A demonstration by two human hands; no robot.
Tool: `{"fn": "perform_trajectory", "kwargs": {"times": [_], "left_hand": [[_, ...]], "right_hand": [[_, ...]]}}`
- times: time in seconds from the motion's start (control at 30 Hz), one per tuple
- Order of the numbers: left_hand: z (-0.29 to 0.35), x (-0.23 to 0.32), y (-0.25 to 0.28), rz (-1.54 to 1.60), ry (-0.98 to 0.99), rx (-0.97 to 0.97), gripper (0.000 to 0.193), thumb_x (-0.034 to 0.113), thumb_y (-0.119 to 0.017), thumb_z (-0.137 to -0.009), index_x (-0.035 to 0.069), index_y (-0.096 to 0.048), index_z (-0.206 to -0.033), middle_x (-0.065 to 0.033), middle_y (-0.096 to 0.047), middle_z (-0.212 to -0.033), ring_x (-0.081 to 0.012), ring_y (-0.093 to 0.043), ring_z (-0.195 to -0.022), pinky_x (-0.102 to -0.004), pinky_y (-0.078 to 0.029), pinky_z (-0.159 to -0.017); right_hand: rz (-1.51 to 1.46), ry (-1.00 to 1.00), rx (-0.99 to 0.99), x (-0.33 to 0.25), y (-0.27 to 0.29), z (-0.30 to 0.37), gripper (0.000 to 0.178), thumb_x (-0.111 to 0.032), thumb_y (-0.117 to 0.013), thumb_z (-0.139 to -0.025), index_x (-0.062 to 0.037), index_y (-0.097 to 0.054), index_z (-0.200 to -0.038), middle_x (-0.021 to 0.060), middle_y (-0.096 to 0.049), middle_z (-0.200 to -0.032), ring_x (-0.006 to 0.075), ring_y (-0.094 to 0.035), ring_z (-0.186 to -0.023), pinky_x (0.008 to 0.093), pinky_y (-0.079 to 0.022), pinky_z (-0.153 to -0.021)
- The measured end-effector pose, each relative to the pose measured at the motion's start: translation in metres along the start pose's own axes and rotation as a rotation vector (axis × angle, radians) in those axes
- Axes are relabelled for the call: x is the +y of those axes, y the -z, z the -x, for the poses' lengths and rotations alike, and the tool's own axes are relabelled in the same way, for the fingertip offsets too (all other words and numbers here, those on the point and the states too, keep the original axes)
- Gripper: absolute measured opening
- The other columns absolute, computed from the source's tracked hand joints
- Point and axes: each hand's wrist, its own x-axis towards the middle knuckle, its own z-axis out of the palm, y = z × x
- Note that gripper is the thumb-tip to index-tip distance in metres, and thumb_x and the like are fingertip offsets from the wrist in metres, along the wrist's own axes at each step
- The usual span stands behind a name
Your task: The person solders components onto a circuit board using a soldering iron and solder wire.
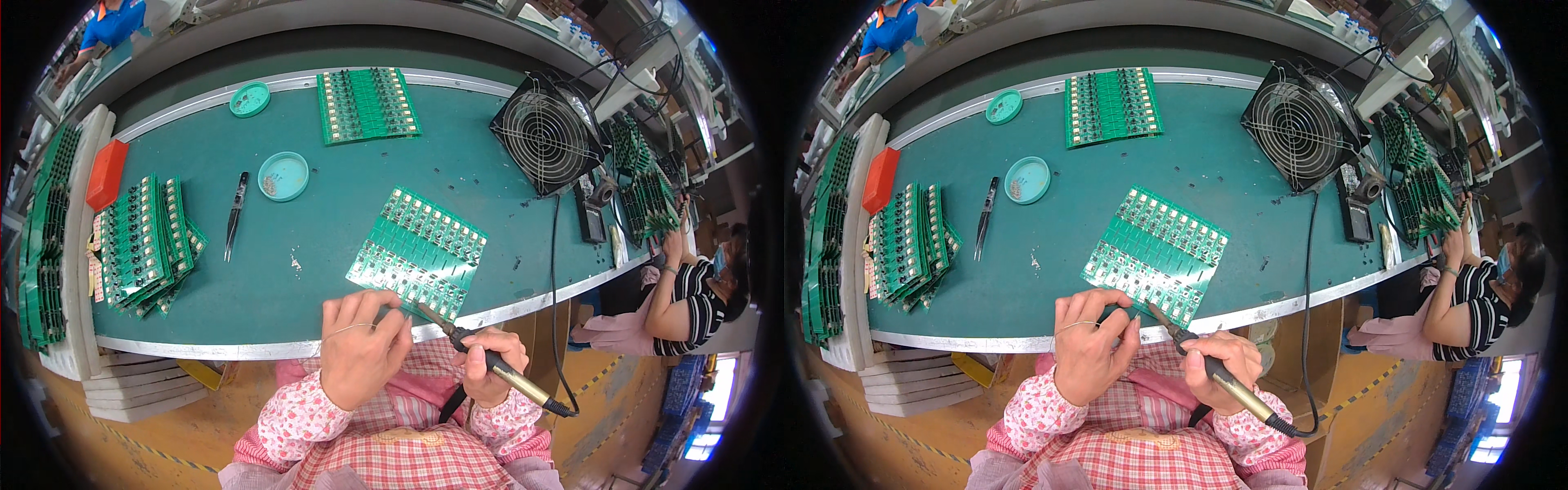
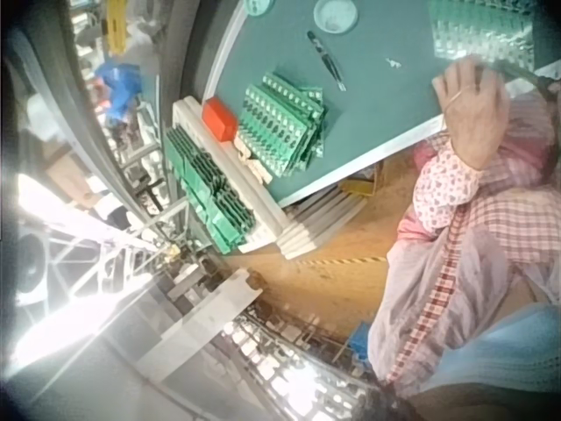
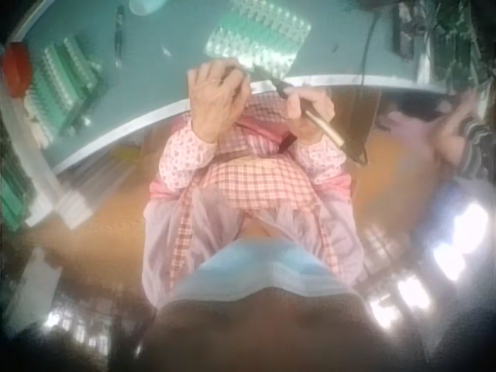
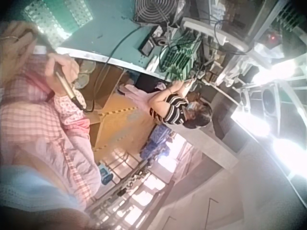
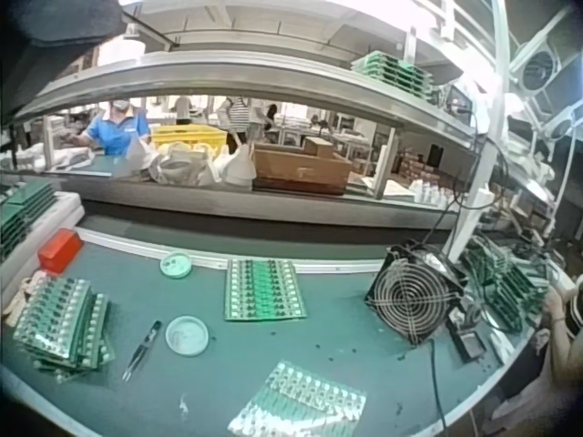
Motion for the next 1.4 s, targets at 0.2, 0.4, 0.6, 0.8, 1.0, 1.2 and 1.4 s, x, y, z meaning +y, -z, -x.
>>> {"fn": "perform_trajectory", "kwargs": {"times": [0.2, 0.4, 0.6, 0.8, 1.0, 1.2, 1.4], "left_hand": [[-0.001, 0.0, 0.001, 0.0, 0.007, 0.003, 0.012, 0.008, -0.073, -0.077, 0.008, -0.061, -0.077, -0.0013, -0.064, -0.103, -0.0214, -0.058, -0.093, -0.0374, -0.038, -0.081], [-0.001, -0.001, 0.001, 0.014, -0.002, -0.01, 0.012, 0.008, -0.073, -0.077, 0.007, -0.061, -0.077, -0.0009, -0.065, -0.105, -0.0212, -0.057, -0.093, -0.0371, -0.038, -0.08], [0.001, -0.003, 0.001, 0.023, -0.005, 0.0, 0.012, 0.008, -0.072, -0.078, 0.007, -0.061, -0.077, -0.001, -0.065, -0.106, -0.0213, -0.057, -0.093, -0.0373, -0.038, -0.081], [0.004, -0.003, 0.002, 0.035, -0.02, -0.009, 0.012, 0.007, -0.072, -0.078, 0.007, -0.061, -0.078, -0.0023, -0.065, -0.107, -0.0225, -0.058, -0.097, -0.0379, -0.039, -0.082], [0.001, 0.005, 0.0, 0.048, -0.057, -0.019, 0.013, 0.007, -0.072, -0.077, 0.007, -0.059, -0.078, -0.004, -0.063, -0.105, -0.0254, -0.059, -0.101, -0.0405, -0.038, -0.084], [-0.001, 0.009, -0.007, 0.025, -0.025, -0.028, 0.013, 0.007, -0.073, -0.077, 0.006, -0.059, -0.079, -0.0051, -0.061, -0.103, -0.0264, -0.058, -0.101, -0.0411, -0.038, -0.085], [-0.003, 0.01, -0.007, -0.004, -0.031, -0.03, 0.014, 0.007, -0.073, -0.076, 0.006, -0.059, -0.078, -0.005, -0.061, -0.103, -0.0258, -0.057, -0.098, -0.0406, -0.038, -0.083]], "right_hand": [[0.034, 0.262, -0.146, 0.001, 0.004, -0.012, 0.018, -0.001, -0.07, -0.078, -0.0038, -0.062, -0.094, 0.0051, -0.063, -0.062, 0.0169, -0.059, -0.048, 0.0285, -0.048, -0.048], [0.241, 0.439, -0.252, 0.002, 0.006, -0.003, 0.026, -0.007, -0.073, -0.072, -0.007, -0.066, -0.098, -0.0031, -0.046, -0.059, 0.0122, -0.048, -0.047, 0.0256, -0.035, -0.044], [0.181, 0.354, -0.226, -0.002, 0.007, -0.004, 0.025, -0.004, -0.074, -0.07, -0.0062, -0.065, -0.093, -0.0021, -0.046, -0.054, 0.0121, -0.048, -0.044, 0.0263, -0.036, -0.042], [-0.027, 0.171, -0.083, -0.004, 0.017, 0.002, 0.011, -0.004, -0.069, -0.081, -0.0009, -0.061, -0.089, 0.0066, -0.067, -0.064, 0.0173, -0.06, -0.046, 0.0287, -0.047, -0.045], [-0.074, -0.054, 0.085, -0.005, 0.014, 0.014, 0.011, -0.007, -0.066, -0.086, -0.0004, -0.059, -0.091, 0.0035, -0.064, -0.057, 0.0163, -0.064, -0.049, 0.0281, -0.051, -0.049], [-0.025, -0.031, 0.079, -0.002, 0.011, 0.018, 0.012, -0.009, -0.066, -0.087, -0.0016, -0.059, -0.093, 0.0031, -0.065, -0.059, 0.0157, -0.064, -0.05, 0.0283, -0.052, -0.05], [-0.01, -0.005, 0.036, -0.002, 0.009, 0.011, 0.012, -0.009, -0.067, -0.088, -0.0018, -0.059, -0.094, 0.0039, -0.066, -0.062, 0.0157, -0.064, -0.05, 0.0291, -0.051, -0.049]]}}
